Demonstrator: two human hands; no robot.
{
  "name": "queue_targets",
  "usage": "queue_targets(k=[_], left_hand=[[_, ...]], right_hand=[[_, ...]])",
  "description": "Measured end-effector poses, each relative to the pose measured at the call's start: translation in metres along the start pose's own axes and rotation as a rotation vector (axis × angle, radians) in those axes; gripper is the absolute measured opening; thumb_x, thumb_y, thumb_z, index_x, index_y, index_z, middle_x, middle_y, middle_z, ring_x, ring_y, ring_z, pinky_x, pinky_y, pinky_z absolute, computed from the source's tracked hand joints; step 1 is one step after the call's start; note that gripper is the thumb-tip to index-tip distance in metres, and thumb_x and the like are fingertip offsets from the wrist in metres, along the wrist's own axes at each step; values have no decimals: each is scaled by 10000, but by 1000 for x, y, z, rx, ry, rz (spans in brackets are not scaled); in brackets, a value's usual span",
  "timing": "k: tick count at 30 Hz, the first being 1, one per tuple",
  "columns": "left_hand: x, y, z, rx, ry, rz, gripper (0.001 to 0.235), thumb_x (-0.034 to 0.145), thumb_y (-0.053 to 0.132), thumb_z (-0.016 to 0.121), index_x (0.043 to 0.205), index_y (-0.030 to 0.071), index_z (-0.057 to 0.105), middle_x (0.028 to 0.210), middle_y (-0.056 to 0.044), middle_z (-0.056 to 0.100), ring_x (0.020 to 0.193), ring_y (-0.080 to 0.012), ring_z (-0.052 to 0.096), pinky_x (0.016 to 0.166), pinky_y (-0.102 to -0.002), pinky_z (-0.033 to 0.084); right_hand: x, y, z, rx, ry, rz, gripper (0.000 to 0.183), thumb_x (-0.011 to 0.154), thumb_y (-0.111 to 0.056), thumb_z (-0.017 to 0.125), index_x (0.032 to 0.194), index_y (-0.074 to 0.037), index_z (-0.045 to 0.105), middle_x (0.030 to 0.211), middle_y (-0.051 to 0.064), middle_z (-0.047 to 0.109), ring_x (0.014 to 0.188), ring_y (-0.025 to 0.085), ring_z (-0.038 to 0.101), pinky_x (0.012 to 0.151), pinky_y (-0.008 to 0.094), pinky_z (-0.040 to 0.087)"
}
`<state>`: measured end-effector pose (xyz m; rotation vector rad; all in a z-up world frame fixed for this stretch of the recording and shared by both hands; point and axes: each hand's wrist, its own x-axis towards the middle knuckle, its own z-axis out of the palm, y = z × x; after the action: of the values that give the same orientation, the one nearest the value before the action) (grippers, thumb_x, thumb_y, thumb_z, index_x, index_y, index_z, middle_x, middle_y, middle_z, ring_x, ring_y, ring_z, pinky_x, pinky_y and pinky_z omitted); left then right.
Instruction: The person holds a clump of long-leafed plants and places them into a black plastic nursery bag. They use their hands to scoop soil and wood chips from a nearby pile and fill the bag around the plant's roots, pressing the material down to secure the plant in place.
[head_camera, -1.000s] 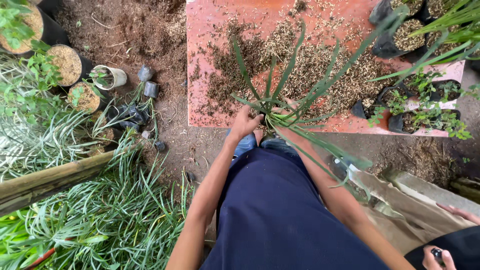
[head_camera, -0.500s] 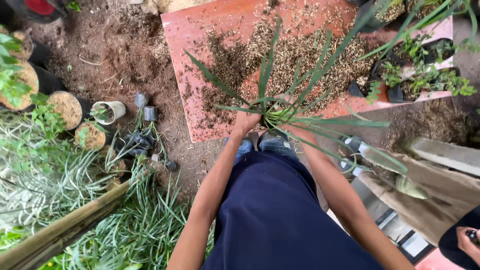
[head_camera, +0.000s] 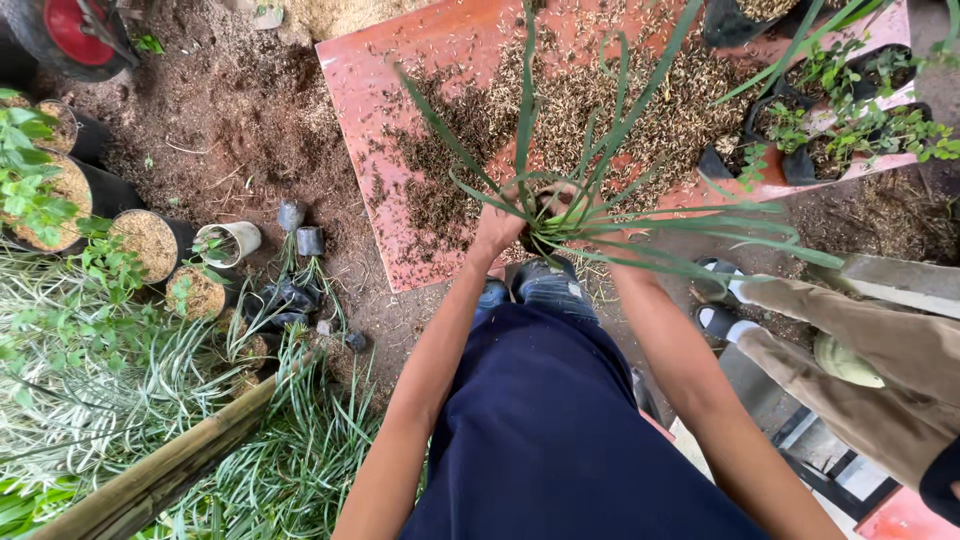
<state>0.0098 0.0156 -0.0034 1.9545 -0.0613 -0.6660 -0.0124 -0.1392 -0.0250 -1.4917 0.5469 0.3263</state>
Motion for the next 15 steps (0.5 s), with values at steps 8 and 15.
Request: queue_targets(k=[8, 15], left_hand=[[23, 11, -4, -5, 3, 142, 131, 867, 117, 616, 915, 46, 714, 845, -187, 736, 886, -382, 721, 876, -520, 562], [-16, 6, -7, -489, 43, 162, 142, 970, 124, 662, 984, 94, 799, 951, -171, 760, 864, -298, 711, 801, -411, 609]], right_hand=[[5, -15, -22, -137, -27, -71, 193, 946, -146, 662, 812, -12, 697, 822, 181, 700, 647, 329, 666, 600, 426, 556], [-8, -13, -16, -291, 57, -226, 165, 882, -145, 823, 1001, -37, 787, 967, 214, 737, 859, 301, 717, 732, 427, 593]])
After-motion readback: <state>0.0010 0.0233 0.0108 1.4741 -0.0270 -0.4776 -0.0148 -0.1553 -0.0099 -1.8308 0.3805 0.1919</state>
